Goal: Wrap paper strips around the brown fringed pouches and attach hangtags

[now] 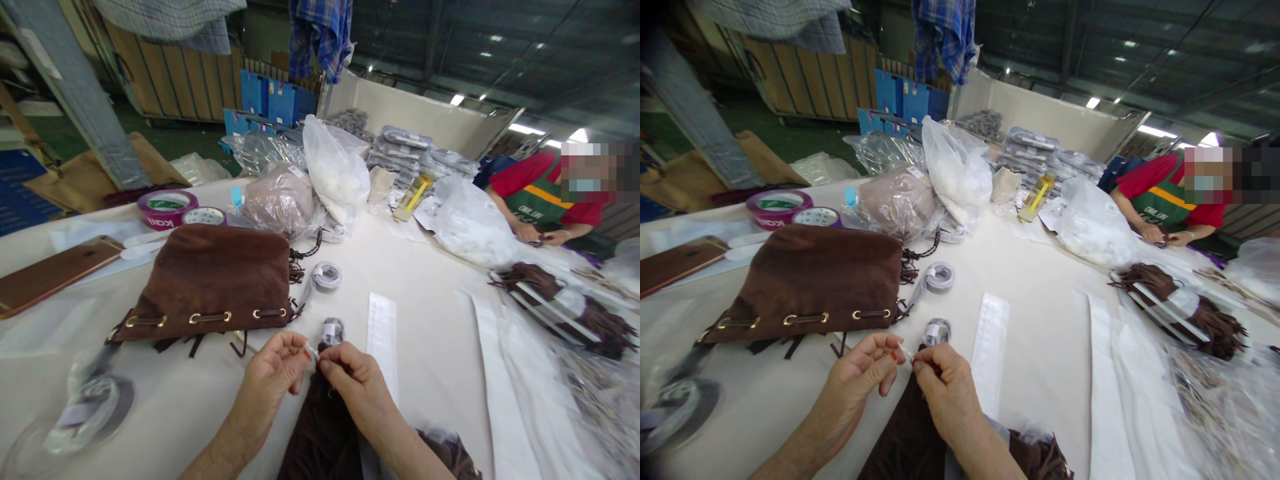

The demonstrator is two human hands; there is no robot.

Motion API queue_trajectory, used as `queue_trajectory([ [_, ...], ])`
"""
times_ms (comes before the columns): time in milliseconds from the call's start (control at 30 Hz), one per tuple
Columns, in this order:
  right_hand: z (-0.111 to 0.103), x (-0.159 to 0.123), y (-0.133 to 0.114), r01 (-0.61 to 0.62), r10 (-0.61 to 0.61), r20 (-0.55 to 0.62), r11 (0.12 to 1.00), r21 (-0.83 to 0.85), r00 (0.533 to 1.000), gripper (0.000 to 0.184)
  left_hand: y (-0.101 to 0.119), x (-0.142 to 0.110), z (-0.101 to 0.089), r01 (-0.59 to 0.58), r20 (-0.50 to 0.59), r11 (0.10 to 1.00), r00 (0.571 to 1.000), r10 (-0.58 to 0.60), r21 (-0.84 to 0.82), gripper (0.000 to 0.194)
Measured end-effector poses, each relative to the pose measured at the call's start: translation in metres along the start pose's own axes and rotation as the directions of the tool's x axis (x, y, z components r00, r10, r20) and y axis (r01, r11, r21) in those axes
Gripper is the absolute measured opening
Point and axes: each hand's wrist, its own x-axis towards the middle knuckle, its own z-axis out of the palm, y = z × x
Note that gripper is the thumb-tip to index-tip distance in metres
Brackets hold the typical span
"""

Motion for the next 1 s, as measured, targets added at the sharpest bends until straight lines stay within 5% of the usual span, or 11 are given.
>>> queue_trajectory([
  [167, 0.000, 0.001, 0.002, -0.052, 0.052, -0.001, 0.995, 0.091, 0.999, 0.024, -0.007, 0.003, 0.009, 0.060, 0.043, 0.996, 0.997, -0.063, 0.071, 0.031],
  [500, -0.003, -0.004, -0.001, 0.007, -0.013, -0.071, 0.997, -0.083, 0.997, 0.022, -0.001, 0.004, 0.012, -0.089, -0.058, 0.914, 0.991, 0.121, 0.396, 0.022],
  [700, -0.013, -0.007, -0.006, 0.157, -0.171, -0.034, 0.954, -0.254, 0.985, 0.022, 0.004, 0.000, 0.010, 0.150, 0.057, 0.988, 0.987, -0.148, -0.027, 0.021],
  [867, -0.040, -0.026, 0.001, 0.015, -0.013, 0.008, 0.881, -0.473, 1.000, 0.023, 0.010, -0.002, 0.006, 0.302, 0.173, 0.921, 0.949, -0.264, -0.248, 0.017],
  [1000, -0.050, -0.039, 0.004, -0.039, 0.095, 0.071, 0.827, -0.560, 0.993, 0.021, 0.015, -0.006, 0.004, 0.350, 0.228, 0.897, 0.929, -0.293, -0.272, 0.021],
])
